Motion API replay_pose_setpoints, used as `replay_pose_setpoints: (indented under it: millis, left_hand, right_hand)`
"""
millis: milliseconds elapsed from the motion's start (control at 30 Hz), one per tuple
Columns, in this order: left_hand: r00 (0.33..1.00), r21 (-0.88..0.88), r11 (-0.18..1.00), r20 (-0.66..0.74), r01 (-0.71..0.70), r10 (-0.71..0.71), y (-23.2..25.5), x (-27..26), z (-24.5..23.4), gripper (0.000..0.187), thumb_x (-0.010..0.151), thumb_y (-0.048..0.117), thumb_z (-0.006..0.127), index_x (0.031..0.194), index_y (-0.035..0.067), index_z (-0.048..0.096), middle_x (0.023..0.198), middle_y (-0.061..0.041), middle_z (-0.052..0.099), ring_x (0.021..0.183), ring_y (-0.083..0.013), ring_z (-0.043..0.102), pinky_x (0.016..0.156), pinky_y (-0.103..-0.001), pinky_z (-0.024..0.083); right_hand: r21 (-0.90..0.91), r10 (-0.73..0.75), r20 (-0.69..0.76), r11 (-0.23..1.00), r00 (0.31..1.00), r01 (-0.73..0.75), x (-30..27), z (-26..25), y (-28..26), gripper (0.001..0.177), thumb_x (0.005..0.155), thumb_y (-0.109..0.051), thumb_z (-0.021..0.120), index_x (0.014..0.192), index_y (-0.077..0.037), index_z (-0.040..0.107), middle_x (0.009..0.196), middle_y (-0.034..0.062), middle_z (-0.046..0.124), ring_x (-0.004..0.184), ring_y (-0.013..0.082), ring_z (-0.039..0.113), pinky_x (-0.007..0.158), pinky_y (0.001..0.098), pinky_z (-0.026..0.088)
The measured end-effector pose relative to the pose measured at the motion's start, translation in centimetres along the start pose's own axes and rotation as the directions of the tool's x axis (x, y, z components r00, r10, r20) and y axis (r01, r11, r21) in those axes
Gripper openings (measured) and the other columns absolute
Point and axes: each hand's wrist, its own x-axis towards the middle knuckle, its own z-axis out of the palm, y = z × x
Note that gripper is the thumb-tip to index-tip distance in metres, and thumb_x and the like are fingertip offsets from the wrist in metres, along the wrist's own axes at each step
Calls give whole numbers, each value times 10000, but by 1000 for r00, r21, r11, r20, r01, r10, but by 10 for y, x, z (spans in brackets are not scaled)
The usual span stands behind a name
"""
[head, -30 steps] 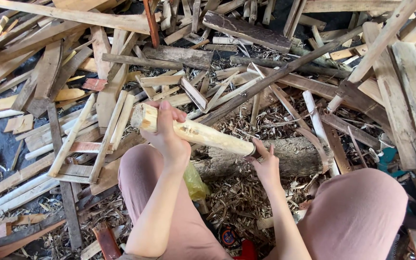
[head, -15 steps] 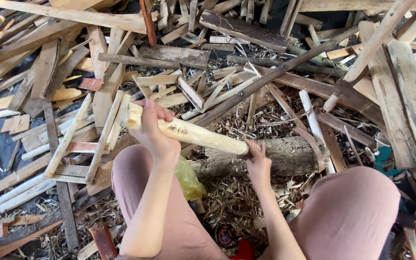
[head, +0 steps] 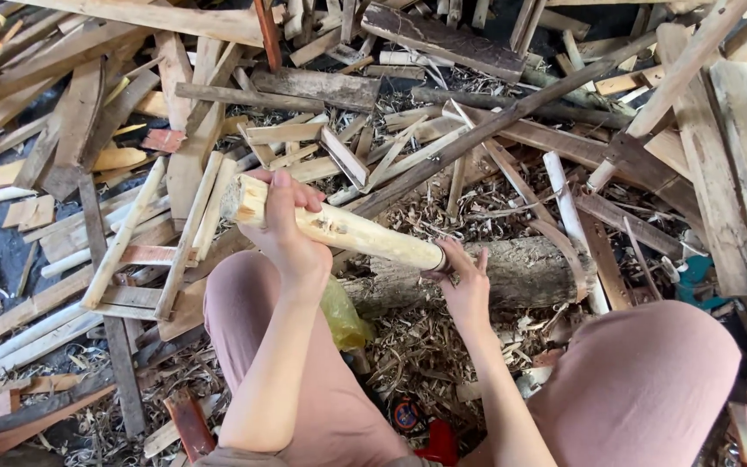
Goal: Whittling a wooden branch with a small knife to shape it while sitting in a workshop area.
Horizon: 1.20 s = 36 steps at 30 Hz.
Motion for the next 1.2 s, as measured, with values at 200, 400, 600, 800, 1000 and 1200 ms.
replay_pose_setpoints:
  millis: [200, 400, 600, 800, 1000, 1200]
  left_hand:
    - [999, 4, 999, 12, -32, 32, -12, 15, -15, 176, 1005, 201, 643, 1026, 97, 502, 615, 22, 503, 490, -106, 545, 591, -314, 571]
    - [998, 9, 999, -30, -48, 48, -13, 22, -4, 156, 993, 201, 647, 987, 102, 526, 614, 23, 519, 482, -105, 531, 580, -311, 568]
    - [996, 82, 994, -42, -71, 75, -3, 10, 25, 174, 995, 172, 649, 988, 72, 507, 625, 8, 512, 504, -99, 543, 598, -296, 565]
    - [999, 58, 997, -24, -43, 45, -3, 10, 19, 213, 988, 206, 686, 1010, 90, 508, 649, 17, 523, 520, -99, 557, 604, -305, 577]
    - [998, 32, 997, 12, -69, 68, -17, 13, 16, 223, 999, 201, 664, 1054, 65, 495, 657, 13, 523, 516, -98, 559, 611, -308, 574]
    - [998, 20, 999, 59, -36, 35, 5, -2, 17, 209, 996, 168, 648, 1039, 67, 469, 635, 15, 488, 503, -105, 541, 617, -321, 574]
  right_hand:
    - [-226, 117, 0, 968, 993, -114, 4, 2, 19, 443, 836, -152, 787, 1257, -243, 683, 1287, 11, 694, 1470, 252, 373, 1221, 528, -112]
    - [-233, 270, -7, 936, 963, -264, 2, 8, 61, 527, 813, 7, 756, 1304, -163, 669, 1372, 36, 645, 1546, 238, 210, 1168, 575, -184]
    - [-163, -148, -106, 978, 983, 130, 18, 9, -32, 421, 829, -204, 830, 1213, -97, 695, 1188, 101, 726, 1471, 229, 361, 1234, 456, -87]
    - [-117, 43, -118, 992, 992, -57, 7, 8, 21, 427, 830, -138, 811, 1233, -200, 687, 1178, 31, 733, 1484, 219, 334, 1210, 485, -161]
    - [-87, 12, -90, 996, 996, -20, 12, 1, -11, 435, 823, -131, 804, 1236, -192, 683, 1183, 55, 731, 1448, 220, 399, 1227, 497, -104]
    - [-152, -273, -135, 955, 952, 253, 18, 7, -61, 523, 812, -250, 790, 1312, -173, 655, 1188, 44, 742, 1373, 238, 497, 1239, 484, -92]
